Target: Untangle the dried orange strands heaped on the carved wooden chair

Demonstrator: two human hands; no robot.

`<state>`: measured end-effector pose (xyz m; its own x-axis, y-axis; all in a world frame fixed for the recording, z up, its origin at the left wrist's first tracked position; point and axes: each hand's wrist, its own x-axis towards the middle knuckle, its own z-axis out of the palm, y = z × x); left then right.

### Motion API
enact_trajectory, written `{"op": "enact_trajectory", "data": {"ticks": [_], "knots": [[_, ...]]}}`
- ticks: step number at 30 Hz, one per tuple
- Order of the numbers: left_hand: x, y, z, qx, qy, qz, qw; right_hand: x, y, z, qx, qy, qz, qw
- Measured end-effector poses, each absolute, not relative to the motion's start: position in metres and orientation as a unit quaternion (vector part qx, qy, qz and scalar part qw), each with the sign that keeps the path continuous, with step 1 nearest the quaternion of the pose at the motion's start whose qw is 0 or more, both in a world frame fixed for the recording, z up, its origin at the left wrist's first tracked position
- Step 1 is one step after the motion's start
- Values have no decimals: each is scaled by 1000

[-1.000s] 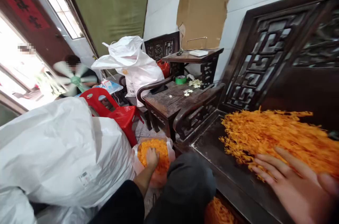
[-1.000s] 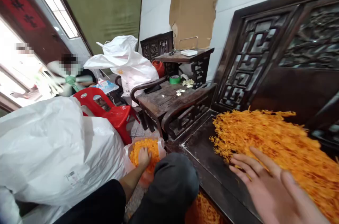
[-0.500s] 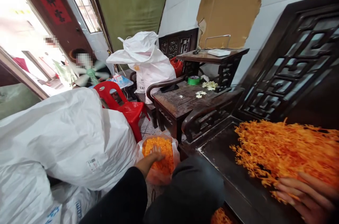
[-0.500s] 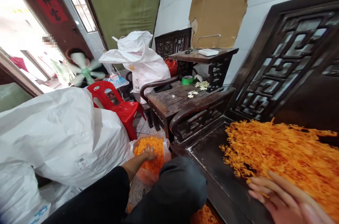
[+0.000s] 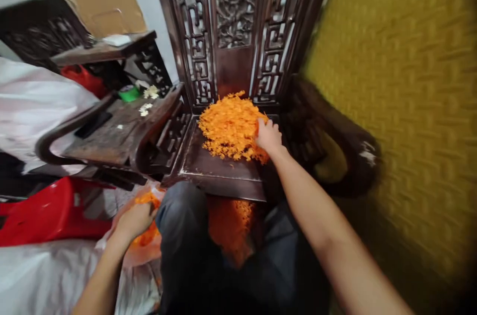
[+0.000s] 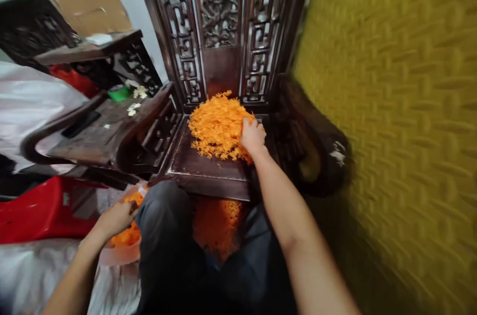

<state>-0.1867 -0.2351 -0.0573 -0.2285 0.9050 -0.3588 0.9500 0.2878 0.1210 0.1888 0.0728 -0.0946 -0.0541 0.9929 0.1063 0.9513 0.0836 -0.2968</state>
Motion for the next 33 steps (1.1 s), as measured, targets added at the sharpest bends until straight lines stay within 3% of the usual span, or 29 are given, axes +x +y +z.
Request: {"op": "enact_trajectory", "data": {"ticks": [4,7,12,15,18,21,24,28,33], "knots": [[-125,-211,-6,621,770,-125,74,193,79,-87,-637,-715,72,280],[-72,-161,26,674,736,-49,41,191,82,-79,-586,-715,69,375],[4,-53,0,760,635,106,84,184,83,-72,-510,-697,181,471],[29,-5,-34,762,630,69,128,190,80,-74,-550,-708,232,377],[26,32,-48,745,646,84,144,201,73,-73,-645,-718,130,228],[5,73,-43,672,703,232,41,197,64,-62,-680,-691,17,245],[-19,117,-38,623,723,293,60,174,51,-48,-604,-746,-5,281],[-36,152,-41,629,722,255,135,138,32,-51,-422,-887,53,180],[-42,155,-33,667,685,279,90,122,28,-80,-372,-921,88,70]]}}
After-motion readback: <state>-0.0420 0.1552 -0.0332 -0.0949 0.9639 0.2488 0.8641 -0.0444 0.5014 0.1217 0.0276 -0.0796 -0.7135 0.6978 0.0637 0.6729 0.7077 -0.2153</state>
